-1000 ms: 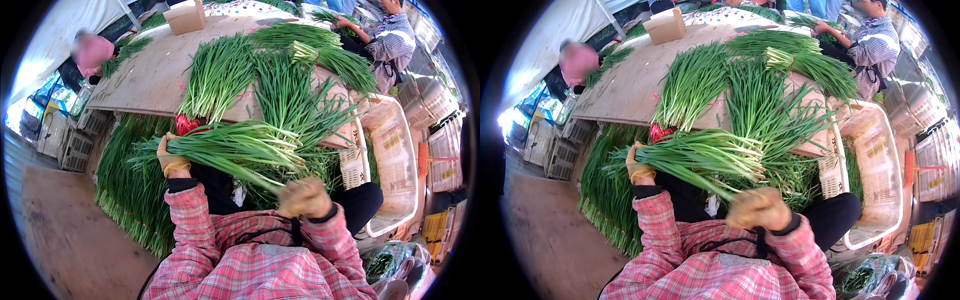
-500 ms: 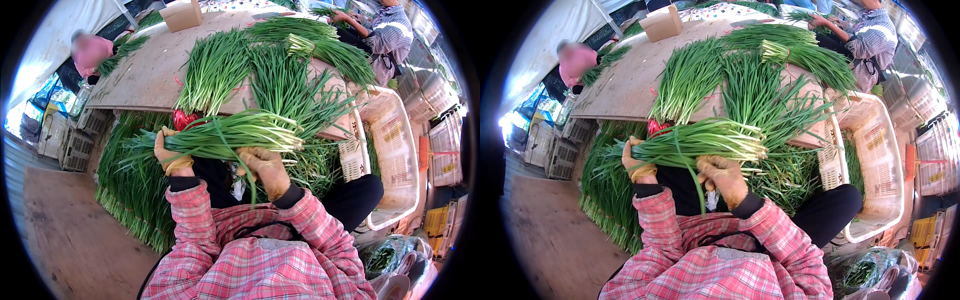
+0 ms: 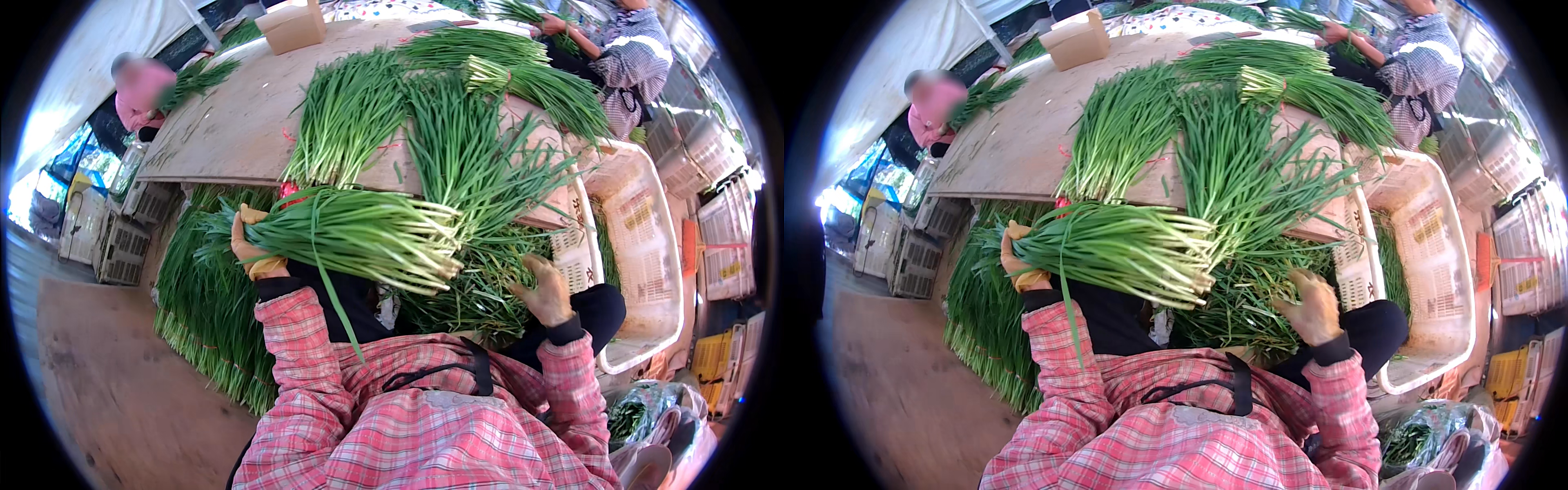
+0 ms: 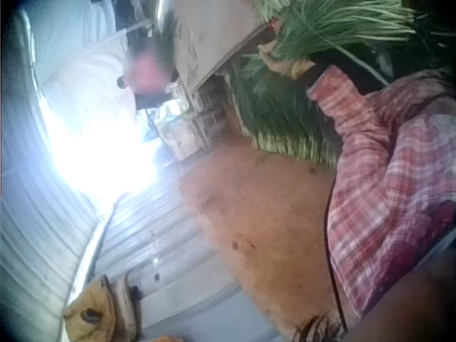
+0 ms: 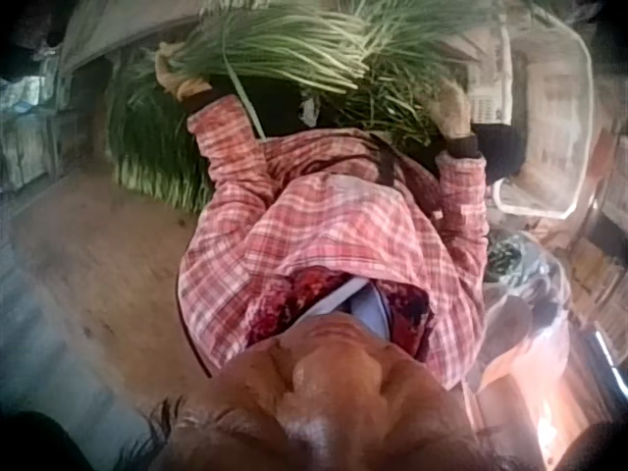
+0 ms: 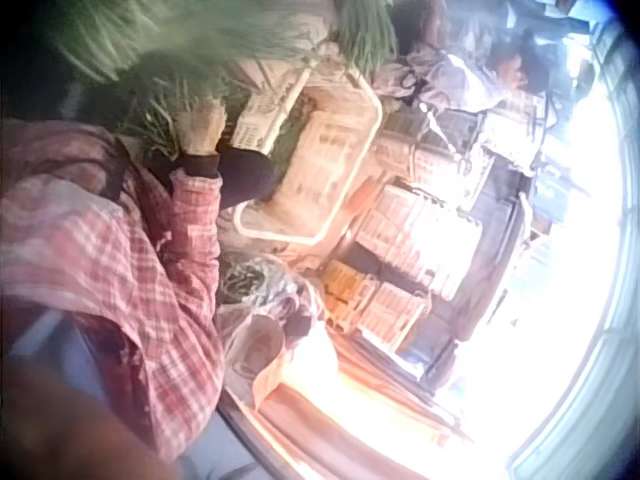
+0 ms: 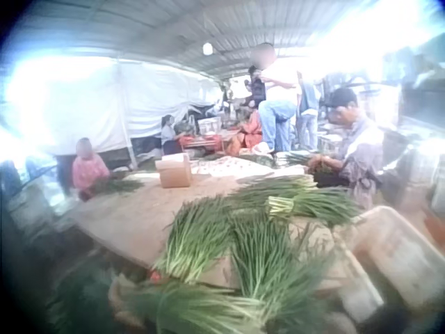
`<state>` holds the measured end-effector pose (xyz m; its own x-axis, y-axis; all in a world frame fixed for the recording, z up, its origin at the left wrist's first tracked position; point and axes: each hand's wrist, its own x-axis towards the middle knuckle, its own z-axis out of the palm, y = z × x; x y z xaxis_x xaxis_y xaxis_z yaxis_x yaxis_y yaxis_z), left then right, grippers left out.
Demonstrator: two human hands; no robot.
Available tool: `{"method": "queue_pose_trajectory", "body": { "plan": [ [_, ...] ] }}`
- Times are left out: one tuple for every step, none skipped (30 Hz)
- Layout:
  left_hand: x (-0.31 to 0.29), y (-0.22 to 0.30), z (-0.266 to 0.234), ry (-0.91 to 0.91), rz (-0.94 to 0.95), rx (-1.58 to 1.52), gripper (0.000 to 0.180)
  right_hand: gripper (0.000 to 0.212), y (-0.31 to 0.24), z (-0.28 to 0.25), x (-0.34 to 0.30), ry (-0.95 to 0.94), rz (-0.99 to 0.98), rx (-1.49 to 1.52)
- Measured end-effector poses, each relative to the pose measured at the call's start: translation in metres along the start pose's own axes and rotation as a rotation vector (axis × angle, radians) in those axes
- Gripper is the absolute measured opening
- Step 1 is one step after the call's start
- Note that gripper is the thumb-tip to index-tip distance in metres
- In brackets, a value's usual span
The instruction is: The person bundles green onions by gathering them into a bunch, securing them with a red rubber band, and placing the finished bundle into a crate.
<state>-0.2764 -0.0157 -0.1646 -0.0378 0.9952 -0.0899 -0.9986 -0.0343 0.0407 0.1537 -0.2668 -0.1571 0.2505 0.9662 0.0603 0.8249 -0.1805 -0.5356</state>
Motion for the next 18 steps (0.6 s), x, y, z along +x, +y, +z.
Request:
{"method": "queue_pose_trajectory", "body": {
  "plan": [
    [-0.003,-0.005,0.006,-0.013,-0.012,0.007,0.011,0.06,-0.011,0.001,0.012,-0.005,-0.104,0.294],
    [-0.005,-0.009,0.007,-0.178,-0.096,0.023,0.011,0.068,-0.029,0.008,0.019,0.052,-0.196,0.463],
    [-0.007,-0.012,0.008,-0.347,-0.171,0.045,0.012,0.072,-0.059,0.006,0.033,0.026,-0.325,0.405],
    [-0.007,-0.018,0.011,-0.513,-0.261,0.061,0.014,0.071,-0.077,0.017,0.04,0.028,-0.423,0.438],
    [-0.012,-0.029,0.02,-0.504,-0.178,0.174,0.015,0.063,-0.098,0.029,0.044,-0.046,-0.42,0.464],
    [-0.014,-0.028,0.029,-0.536,-0.254,0.082,0.014,0.051,-0.121,0.024,0.041,-0.269,-0.33,0.307],
    [-0.014,-0.026,0.038,-0.574,-0.326,-0.007,0.012,0.039,-0.121,0.044,0.036,-0.117,-0.49,0.258],
    [-0.015,-0.023,0.047,-0.61,-0.398,-0.096,0.011,0.028,-0.118,0.064,0.028,0.037,-0.646,0.209],
    [-0.021,-0.021,0.056,-0.616,-0.394,-0.155,0.008,0.024,-0.121,0.062,0.018,0.003,-0.63,0.181],
    [-0.023,-0.02,0.06,-0.651,-0.401,-0.142,0.006,0.021,-0.121,0.052,0.007,-0.026,-0.602,0.147],
    [-0.025,-0.018,0.064,-0.684,-0.409,-0.13,0.005,0.019,-0.118,0.05,-0.005,-0.063,-0.536,0.095],
    [-0.027,-0.022,0.068,-0.714,-0.428,-0.121,0.005,0.017,-0.109,0.052,-0.012,-0.176,-0.458,0.025],
    [-0.035,-0.03,0.073,-0.694,-0.425,-0.078,0.008,0.012,-0.094,0.058,-0.017,-0.16,-0.48,-0.014],
    [-0.032,-0.03,0.071,-0.725,-0.443,-0.076,0.009,0.008,-0.077,0.064,-0.021,-0.142,-0.501,-0.052],
    [-0.025,-0.031,0.07,-0.758,-0.463,-0.078,0.01,0.006,-0.059,0.064,-0.025,-0.118,-0.491,-0.032],
    [-0.02,-0.033,0.068,-0.79,-0.484,-0.084,0.011,0.007,-0.041,0.062,-0.027,-0.094,-0.479,-0.015],
    [-0.024,-0.038,0.074,-0.827,-0.398,-0.167,0.01,0.012,-0.025,0.058,-0.027,-0.064,-0.458,-0.024],
    [-0.02,-0.04,0.074,-0.907,-0.419,-0.221,0.01,0.014,-0.02,0.049,-0.023,0.013,-0.449,0.053]
  ]
}}
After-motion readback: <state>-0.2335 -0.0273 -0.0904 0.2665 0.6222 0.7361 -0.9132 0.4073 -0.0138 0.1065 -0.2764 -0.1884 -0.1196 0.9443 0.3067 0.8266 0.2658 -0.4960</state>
